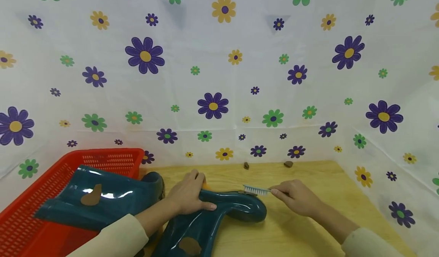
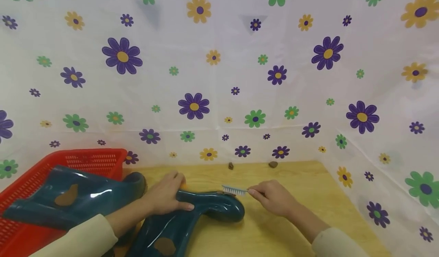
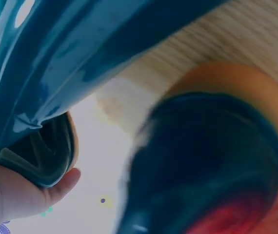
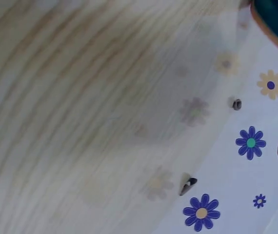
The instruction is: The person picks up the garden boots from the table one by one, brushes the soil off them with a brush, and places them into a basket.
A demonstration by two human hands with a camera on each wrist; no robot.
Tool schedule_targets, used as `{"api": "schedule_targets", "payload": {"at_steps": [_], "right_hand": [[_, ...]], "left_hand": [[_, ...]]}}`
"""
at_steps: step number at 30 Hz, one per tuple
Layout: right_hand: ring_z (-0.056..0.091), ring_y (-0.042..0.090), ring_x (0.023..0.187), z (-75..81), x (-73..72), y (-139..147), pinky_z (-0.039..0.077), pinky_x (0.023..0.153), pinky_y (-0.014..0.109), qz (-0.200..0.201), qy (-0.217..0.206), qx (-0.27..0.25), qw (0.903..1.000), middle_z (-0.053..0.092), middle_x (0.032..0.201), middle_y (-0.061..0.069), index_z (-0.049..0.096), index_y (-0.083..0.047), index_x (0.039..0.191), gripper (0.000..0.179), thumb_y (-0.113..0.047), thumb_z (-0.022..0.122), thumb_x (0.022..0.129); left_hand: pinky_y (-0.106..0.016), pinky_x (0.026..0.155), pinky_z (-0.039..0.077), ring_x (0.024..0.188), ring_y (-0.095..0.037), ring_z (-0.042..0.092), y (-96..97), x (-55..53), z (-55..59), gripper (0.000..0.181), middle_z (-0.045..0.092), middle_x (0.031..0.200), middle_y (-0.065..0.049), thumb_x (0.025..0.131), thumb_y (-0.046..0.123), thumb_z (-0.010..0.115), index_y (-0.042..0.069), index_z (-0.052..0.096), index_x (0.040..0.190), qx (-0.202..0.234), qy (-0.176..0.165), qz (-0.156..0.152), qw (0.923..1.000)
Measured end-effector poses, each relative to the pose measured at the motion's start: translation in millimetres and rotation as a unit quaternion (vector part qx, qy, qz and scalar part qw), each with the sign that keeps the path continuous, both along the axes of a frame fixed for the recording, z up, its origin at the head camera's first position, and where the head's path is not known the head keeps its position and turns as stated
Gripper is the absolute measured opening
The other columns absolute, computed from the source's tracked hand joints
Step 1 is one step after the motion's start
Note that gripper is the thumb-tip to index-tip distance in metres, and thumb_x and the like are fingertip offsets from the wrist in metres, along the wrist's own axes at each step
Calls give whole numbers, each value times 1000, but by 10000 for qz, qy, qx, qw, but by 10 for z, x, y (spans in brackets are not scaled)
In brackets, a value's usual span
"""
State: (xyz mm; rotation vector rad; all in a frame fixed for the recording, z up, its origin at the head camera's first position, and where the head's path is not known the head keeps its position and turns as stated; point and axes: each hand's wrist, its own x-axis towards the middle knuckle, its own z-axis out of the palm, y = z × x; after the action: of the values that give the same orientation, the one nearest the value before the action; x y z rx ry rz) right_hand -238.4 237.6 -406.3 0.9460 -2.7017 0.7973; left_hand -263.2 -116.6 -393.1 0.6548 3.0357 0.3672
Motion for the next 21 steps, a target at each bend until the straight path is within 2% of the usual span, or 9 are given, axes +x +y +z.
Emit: {"api": "schedule_targets", "payload": {"at_steps": [3,5,9,12,15,17,19,21], "right_hand": [[32,-5,57,-19,-4,-51,35,56,19,61,712,227,9972,43,63,-16,76,-6,110,24,-19,58,101],[30,-6,57,-42,-3,-78,33,55,17,38,1327,426,9902,47,65,-16,76,-7,110,20,-17,62,99],[28,-6,57,-94,-9,-105,29,52,13,-32,2413,732,9677,51,68,-11,76,-9,109,20,-21,64,98],[27,-5,57,-100,-31,-113,28,50,12,123,3044,820,9489,50,68,-8,76,-9,110,32,-31,53,105],[27,-2,57,-68,-59,-96,26,48,11,343,3715,881,9236,50,69,-5,76,-9,110,48,-38,37,109],[26,0,56,-44,-70,-62,24,47,12,471,4084,868,9074,49,70,-4,75,-8,110,51,-38,33,110],[25,1,57,-28,-60,-20,24,47,13,563,4282,824,8981,48,70,-3,75,-7,110,51,-37,33,110],[25,1,57,-30,-40,14,24,47,13,639,4329,799,8956,47,70,-3,75,-7,111,50,-36,34,110]], "left_hand": [[-34,73,44,87,-19,44,-38,-17,-95,86,47,107,-5,66,75,76,12,53,120,-86,425,5,9991],[-36,76,44,88,-20,44,-68,-42,-192,90,46,110,-6,68,78,72,11,52,125,-201,598,-49,9980],[-43,86,46,100,-23,47,-134,-84,-428,98,46,122,-10,74,84,60,9,48,137,-343,389,-219,9984],[-49,98,43,119,-28,46,-170,-96,-544,100,44,135,-12,78,85,52,11,42,144,-308,174,-254,9991],[-54,108,37,133,-31,40,-174,-89,-556,100,41,144,-14,80,85,49,12,37,147,-250,147,-275,9992],[-56,111,34,137,-33,37,-159,-79,-530,99,40,147,-15,81,84,49,13,35,149,-241,98,-265,9993],[-56,111,35,136,-33,37,-145,-60,-510,98,40,146,-16,83,83,49,13,34,149,-270,93,-261,9992],[-55,110,36,133,-32,39,-138,-27,-497,94,41,142,-16,85,80,49,12,35,148,-303,117,-242,9992]]}}
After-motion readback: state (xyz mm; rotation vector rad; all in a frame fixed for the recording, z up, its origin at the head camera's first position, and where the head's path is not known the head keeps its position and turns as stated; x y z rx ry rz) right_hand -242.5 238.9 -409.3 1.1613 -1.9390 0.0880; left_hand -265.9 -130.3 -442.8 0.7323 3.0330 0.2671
